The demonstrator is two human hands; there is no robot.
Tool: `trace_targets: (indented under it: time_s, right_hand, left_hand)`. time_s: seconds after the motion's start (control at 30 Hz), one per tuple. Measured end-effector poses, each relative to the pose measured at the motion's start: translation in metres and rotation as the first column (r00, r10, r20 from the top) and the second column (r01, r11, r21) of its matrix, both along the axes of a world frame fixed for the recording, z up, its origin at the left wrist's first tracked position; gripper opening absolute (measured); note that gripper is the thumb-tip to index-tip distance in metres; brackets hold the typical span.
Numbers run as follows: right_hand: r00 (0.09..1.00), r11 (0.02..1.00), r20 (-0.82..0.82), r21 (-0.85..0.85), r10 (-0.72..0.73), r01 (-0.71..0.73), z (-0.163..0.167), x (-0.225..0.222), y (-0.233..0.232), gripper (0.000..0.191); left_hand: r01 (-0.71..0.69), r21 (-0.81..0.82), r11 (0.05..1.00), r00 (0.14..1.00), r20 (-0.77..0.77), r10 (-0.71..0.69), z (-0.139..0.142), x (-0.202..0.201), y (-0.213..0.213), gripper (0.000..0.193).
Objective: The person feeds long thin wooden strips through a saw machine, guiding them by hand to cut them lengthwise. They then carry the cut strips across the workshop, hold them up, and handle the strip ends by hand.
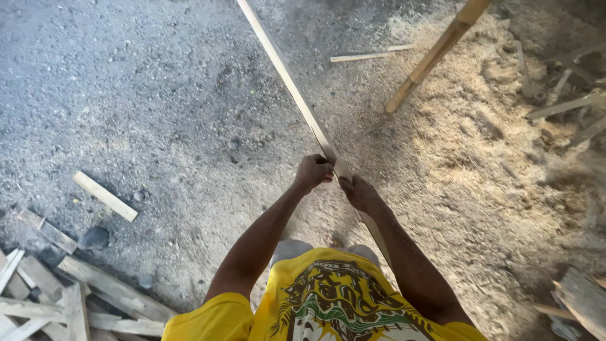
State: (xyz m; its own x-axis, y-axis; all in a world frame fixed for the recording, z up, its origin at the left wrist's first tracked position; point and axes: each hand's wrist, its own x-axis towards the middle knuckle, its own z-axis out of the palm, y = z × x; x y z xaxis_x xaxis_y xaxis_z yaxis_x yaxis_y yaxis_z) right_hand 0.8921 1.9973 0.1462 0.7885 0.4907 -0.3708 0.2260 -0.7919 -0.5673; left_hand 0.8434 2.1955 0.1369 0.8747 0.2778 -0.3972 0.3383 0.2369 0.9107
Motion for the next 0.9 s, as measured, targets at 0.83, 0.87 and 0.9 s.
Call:
trace_targets:
  time_s: [0.83, 0.87, 0.9]
  right_hand:
    - [0.877, 0.868, 0.249, 0.189, 0.41, -0.459, -0.015, 0.015, 0.426, 0.042]
    - [0.858, 0.85, 0.281, 0.193, 0.43, -0.49, -0.016, 0.021, 0.439, 0.04]
    - [0.853, 0.841, 0.286, 0.208, 0.437, -0.5, -0.016, 0.028, 0.452, 0.04]
  left_hand:
    - [-0.454, 0.313, 0.834, 0.866, -0.067, 0.496, 0.035, -0.055, 0.387, 0.027]
    - [-0.489, 0.302, 0.819, 0.851, -0.041, 0.523, 0.033, -0.05, 0.399, 0.026]
    - [-0.505, 0.299, 0.81, 0.844, -0.027, 0.536, 0.032, -0.043, 0.411, 0.025]
